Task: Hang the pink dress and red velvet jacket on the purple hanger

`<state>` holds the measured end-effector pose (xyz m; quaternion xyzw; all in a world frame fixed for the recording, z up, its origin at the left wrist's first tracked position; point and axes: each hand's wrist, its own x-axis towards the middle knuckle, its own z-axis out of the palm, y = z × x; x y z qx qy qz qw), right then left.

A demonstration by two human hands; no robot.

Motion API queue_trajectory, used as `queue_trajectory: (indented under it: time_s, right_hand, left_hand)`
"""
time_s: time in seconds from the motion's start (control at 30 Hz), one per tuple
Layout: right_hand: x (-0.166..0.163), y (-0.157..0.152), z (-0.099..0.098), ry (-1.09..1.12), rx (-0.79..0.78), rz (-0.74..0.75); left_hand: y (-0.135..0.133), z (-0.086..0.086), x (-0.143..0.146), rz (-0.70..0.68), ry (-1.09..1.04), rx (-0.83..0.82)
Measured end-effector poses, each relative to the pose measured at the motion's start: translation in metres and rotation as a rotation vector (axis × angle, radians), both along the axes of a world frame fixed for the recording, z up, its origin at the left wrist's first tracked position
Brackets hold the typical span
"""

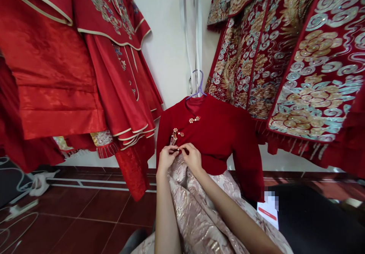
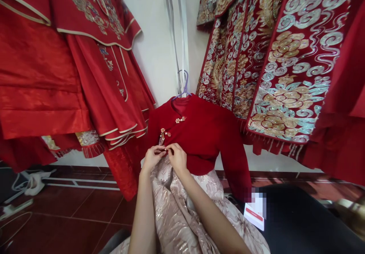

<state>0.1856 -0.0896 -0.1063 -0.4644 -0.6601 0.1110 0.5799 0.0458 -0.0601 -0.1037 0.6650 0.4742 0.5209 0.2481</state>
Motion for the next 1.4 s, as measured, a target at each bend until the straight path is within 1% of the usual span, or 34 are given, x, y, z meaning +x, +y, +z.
queue_trajectory:
  time_s: [0.1, 0.17, 0.23, 0.3, 0.37, 0.43, 0.5, 0.57, 0.6, 0.67, 0.77, 0.9, 1.07, 1.2, 1.4]
  right_hand:
    - [0.006, -0.008, 0.012, 0.094, 0.081, -0.082]
    - [0.013, -0.013, 0.025, 0.176, 0.172, -0.126]
    - [0.021, -0.018, 0.039, 0.228, 0.249, -0.138]
    - [0.025, -0.022, 0.050, 0.252, 0.281, -0.140]
    - [0.022, -0.024, 0.052, 0.251, 0.264, -0.128]
    - [0.014, -0.023, 0.046, 0.235, 0.207, -0.074]
    - [0.003, -0.020, 0.032, 0.202, 0.128, 0.000]
    - [-0.007, -0.014, 0.016, 0.154, 0.054, 0.036]
    - [-0.011, -0.011, 0.008, 0.130, 0.028, 0.027]
    - [-0.016, -0.006, -0.004, 0.098, -0.004, -0.029]
    - [-0.017, -0.002, -0.014, 0.070, -0.018, -0.093]
    - [-0.015, -0.002, -0.014, 0.038, -0.051, -0.056]
    - [-0.012, -0.002, -0.010, 0.061, -0.091, -0.028]
    - [-0.010, -0.003, -0.007, 0.072, -0.103, 0.000]
    - [-0.008, -0.004, -0.005, 0.122, -0.119, 0.055]
  left_hand:
    - [-0.001, 0.005, -0.007, 0.041, -0.044, 0.014]
    - [-0.004, 0.011, -0.015, 0.113, -0.060, 0.041]
    - [-0.007, 0.018, -0.025, 0.167, -0.078, 0.065]
    - [-0.010, 0.023, -0.031, 0.187, -0.103, 0.080]
    - [-0.011, 0.025, -0.033, 0.171, -0.122, 0.079]
    - [-0.011, 0.023, -0.029, 0.128, -0.112, 0.054]
    - [-0.010, 0.020, -0.020, 0.053, -0.070, 0.006]
    - [-0.008, 0.016, -0.010, -0.021, -0.012, -0.052]
    - [-0.007, 0.014, -0.005, -0.044, 0.012, -0.073]
    - [-0.005, 0.011, 0.003, -0.048, 0.040, -0.097]
    - [-0.004, 0.009, 0.009, -0.030, 0.022, -0.095]
    - [-0.004, 0.008, 0.008, -0.043, -0.024, -0.075]
    - [-0.002, 0.004, 0.005, -0.027, -0.076, -0.056]
    - [-0.001, 0.001, 0.004, 0.002, -0.057, -0.036]
    - [-0.004, -0.001, 0.002, -0.023, -0.055, 0.012]
